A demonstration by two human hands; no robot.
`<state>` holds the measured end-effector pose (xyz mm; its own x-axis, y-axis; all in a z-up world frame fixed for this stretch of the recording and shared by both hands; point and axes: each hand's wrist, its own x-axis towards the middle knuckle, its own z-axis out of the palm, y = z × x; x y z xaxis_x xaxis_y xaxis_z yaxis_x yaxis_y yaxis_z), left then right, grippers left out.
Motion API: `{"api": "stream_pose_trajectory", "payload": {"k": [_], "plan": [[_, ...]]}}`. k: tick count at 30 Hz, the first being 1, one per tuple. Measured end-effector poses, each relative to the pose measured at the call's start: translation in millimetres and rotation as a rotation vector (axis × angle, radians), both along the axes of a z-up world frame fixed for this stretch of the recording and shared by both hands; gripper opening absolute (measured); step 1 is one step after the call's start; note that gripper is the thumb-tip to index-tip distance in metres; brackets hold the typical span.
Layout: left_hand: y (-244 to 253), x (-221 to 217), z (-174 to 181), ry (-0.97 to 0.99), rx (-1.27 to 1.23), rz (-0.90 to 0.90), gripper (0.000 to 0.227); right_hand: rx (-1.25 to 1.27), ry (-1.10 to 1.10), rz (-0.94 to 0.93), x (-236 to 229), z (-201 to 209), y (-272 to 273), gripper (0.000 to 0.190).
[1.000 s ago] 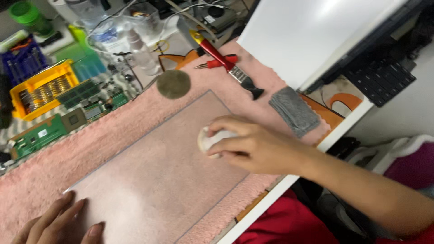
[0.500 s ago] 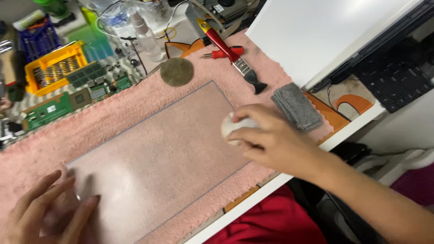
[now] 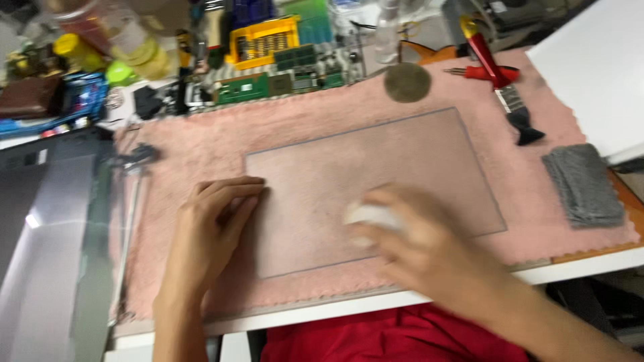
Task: The person cleans a rectangular translucent screen panel on a pink towel using a green sponge, a gray cloth, and a white polishing pad. They repeatedly wipe the surface, lift the panel to inspect it, and continue polishing until the end of the clip.
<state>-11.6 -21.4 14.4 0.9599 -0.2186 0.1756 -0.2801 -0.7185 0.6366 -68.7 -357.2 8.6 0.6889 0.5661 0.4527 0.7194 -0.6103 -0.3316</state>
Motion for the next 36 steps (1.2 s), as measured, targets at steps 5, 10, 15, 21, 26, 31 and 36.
{"api": "stream_pose_trajectory", "payload": {"k": [5, 10, 15, 21, 26, 31, 36], "plan": [[9.3, 6.3, -15.4, -0.116, -0.068, -0.107, 0.016, 0.1, 0.039, 0.292, 13.8, -8.3, 101.7, 0.044], [9.4, 4.4, -18.1, -0.12, -0.099, -0.096, 0.018, 0.19, 0.11, 0.305, 14.3, -16.5, 125.1, 0.036], [13.2, 6.5, -27.2, -0.11, -0.168, -0.075, 0.008, 0.183, 0.091, 0.229, 20.7, -9.1, 114.5, 0.039], [15.0, 3.8, -28.2, -0.155, -0.198, -0.101, 0.037, 0.177, 0.106, 0.353, 11.3, -20.3, 130.2, 0.03], [10.9, 4.7, -24.1, -0.169, -0.149, -0.127, 0.036, 0.107, 0.087, 0.299, 11.0, -18.6, 102.2, 0.028], [8.2, 1.5, -18.3, -0.083, -0.153, -0.037, 0.024, 0.099, 0.064, 0.127, 5.8, -19.4, 37.7, 0.019], [7.5, 2.2, -14.4, -0.091, -0.139, -0.072, 0.013, 0.028, 0.063, -0.169, -14.8, -25.2, -60.0, 0.03]]}}
